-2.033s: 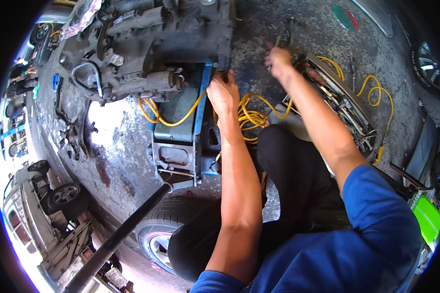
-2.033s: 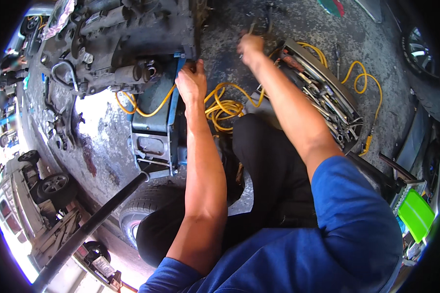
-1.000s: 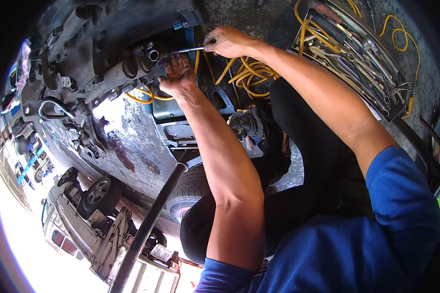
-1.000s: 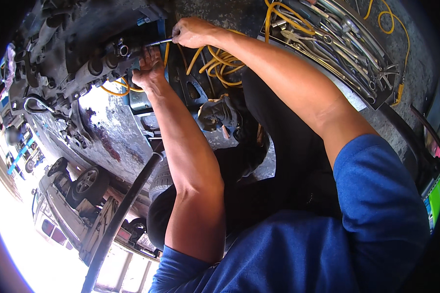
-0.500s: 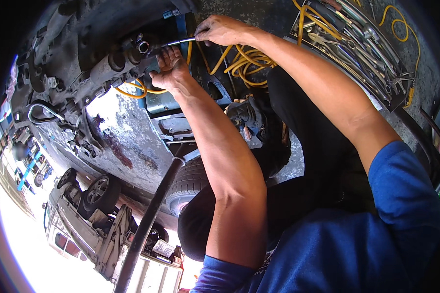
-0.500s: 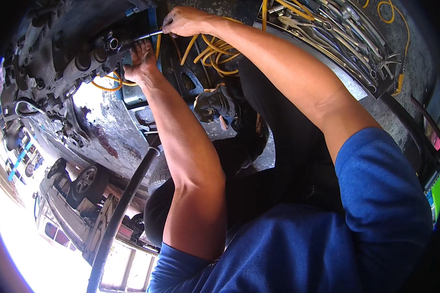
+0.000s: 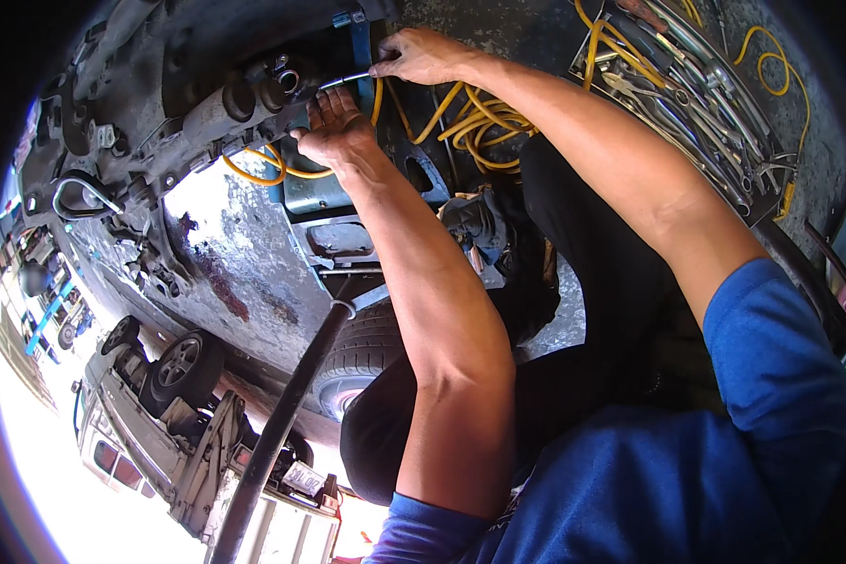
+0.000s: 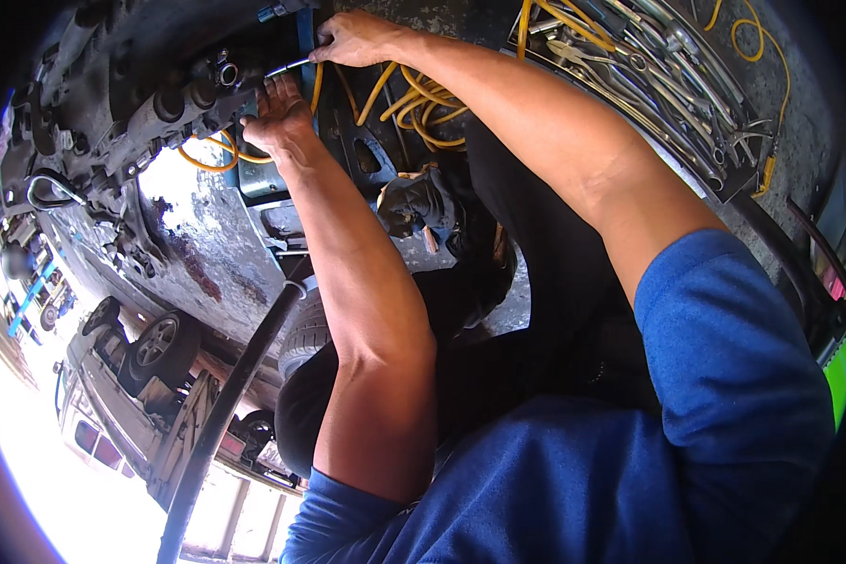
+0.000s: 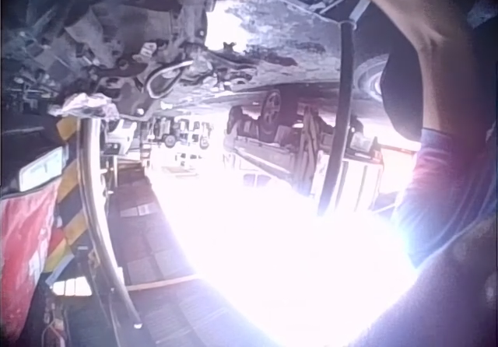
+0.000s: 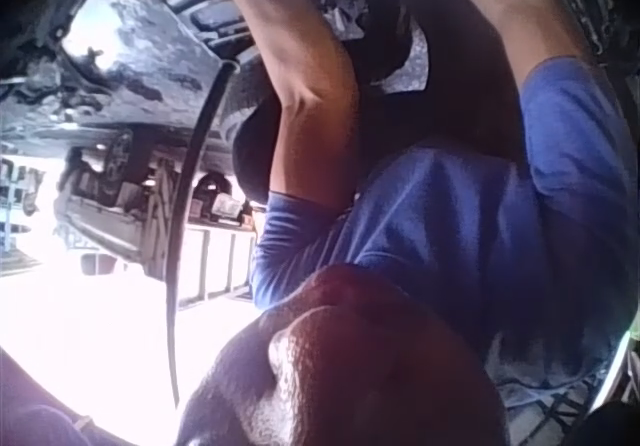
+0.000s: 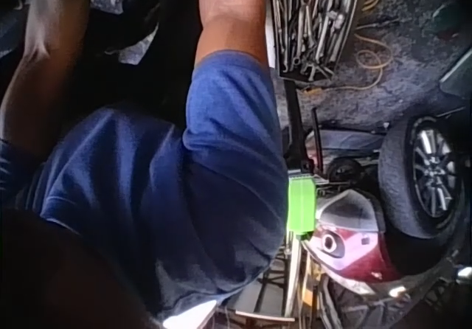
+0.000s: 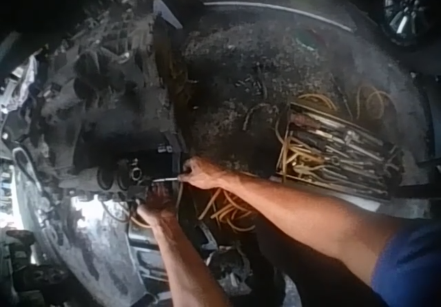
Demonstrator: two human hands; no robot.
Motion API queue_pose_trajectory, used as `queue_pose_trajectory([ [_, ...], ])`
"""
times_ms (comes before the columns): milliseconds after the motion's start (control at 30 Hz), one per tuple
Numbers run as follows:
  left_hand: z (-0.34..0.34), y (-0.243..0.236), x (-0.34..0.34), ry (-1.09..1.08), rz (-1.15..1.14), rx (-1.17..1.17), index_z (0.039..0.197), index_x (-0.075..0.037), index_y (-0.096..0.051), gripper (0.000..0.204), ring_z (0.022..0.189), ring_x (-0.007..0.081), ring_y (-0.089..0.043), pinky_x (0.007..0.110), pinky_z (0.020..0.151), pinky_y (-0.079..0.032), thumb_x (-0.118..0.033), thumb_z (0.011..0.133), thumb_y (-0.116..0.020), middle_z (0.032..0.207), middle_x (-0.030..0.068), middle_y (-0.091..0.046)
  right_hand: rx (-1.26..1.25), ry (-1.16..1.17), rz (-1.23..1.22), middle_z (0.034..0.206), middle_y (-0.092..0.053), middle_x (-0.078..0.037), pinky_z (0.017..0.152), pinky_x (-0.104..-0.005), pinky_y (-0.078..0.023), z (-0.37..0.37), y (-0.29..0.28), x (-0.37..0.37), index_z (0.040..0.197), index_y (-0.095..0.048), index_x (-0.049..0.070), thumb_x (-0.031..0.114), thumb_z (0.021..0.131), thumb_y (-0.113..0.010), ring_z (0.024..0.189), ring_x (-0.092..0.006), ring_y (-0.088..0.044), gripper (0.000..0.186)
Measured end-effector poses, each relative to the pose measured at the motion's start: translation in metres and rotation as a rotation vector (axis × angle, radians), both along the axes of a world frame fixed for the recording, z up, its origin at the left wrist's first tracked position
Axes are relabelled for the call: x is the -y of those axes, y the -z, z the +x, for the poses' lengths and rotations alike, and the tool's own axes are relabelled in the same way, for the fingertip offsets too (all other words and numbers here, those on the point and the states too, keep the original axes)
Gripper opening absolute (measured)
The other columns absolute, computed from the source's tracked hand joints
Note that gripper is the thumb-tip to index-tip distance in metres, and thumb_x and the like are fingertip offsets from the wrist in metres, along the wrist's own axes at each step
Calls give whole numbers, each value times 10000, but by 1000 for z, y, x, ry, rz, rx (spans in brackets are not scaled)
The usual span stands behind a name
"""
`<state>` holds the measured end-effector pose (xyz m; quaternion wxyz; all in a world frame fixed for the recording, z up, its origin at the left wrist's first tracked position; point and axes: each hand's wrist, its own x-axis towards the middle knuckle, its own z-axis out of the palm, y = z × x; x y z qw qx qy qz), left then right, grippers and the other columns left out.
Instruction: Using a socket wrench to loosen and remove bolts from an engine component on a lift.
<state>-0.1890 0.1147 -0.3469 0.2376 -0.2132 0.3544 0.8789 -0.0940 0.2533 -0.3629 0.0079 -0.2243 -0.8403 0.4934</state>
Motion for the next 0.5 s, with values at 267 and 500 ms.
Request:
queue_pose_trajectory([
  [267, 0, 5, 7, 46, -35, -44, 1428, -12, -202, 729, 1318, 324, -355, 487, 1096, -299, -560, 950, -244, 1430, 204, -308, 32, 34, -150, 676, -614, -149, 636, -389, -464, -3, -1, 9, 910, -647, 26, 468, 859, -607, 616, -276, -584, 447],
  [500, 2, 6, -8, 11, -47, -5, 1200, 3, -430, 601, 1136, 303, -510, 499, 1012, -385, -528, 957, -287, 1179, 171, -511, -130, 32, 260, 727, -646, -162, 668, -423, -514, 3, 4, 0, 1053, -597, 38, 465, 901, -534, 716, -295, -662, 458],
])
